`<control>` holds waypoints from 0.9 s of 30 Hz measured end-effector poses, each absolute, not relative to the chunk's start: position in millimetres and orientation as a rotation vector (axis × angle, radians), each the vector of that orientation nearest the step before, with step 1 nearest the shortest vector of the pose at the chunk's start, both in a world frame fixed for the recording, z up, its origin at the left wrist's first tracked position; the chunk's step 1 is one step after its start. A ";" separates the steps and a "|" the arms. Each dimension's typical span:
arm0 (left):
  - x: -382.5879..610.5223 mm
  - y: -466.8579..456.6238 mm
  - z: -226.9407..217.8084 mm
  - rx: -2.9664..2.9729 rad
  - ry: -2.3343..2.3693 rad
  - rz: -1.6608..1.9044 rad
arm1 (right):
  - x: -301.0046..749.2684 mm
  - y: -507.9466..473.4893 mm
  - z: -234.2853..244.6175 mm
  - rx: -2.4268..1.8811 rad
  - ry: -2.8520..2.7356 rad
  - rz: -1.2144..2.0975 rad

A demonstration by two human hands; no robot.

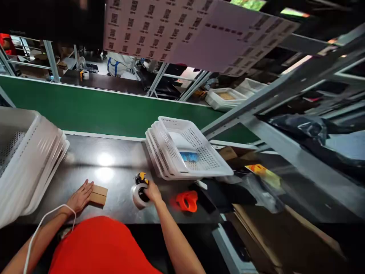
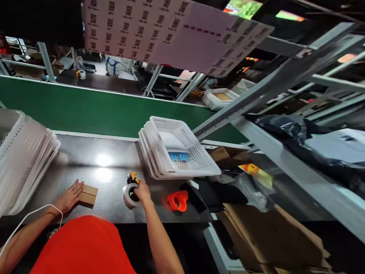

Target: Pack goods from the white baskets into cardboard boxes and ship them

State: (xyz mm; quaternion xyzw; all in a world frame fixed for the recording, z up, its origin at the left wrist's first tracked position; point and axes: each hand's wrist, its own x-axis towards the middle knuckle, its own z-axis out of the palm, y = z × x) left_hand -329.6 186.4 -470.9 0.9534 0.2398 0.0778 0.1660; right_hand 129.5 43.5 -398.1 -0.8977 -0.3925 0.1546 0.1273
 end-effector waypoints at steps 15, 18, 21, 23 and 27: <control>-326.6 158.0 -460.3 2.313 0.870 0.278 | 13.0 56.9 -348.4 -2.075 -1.647 0.822; -325.4 155.7 -457.3 2.266 0.872 0.279 | -29.9 70.7 -341.6 -1.704 -2.100 0.739; -322.3 152.9 -458.1 2.192 0.885 0.320 | -52.9 78.0 -343.9 -1.656 -2.428 0.594; -320.4 151.3 -457.9 2.103 0.906 0.407 | -54.0 78.5 -348.5 -1.676 -2.501 0.526; -314.5 147.7 -447.1 1.642 1.168 0.765 | -44.2 74.5 -357.3 -1.664 -2.497 0.477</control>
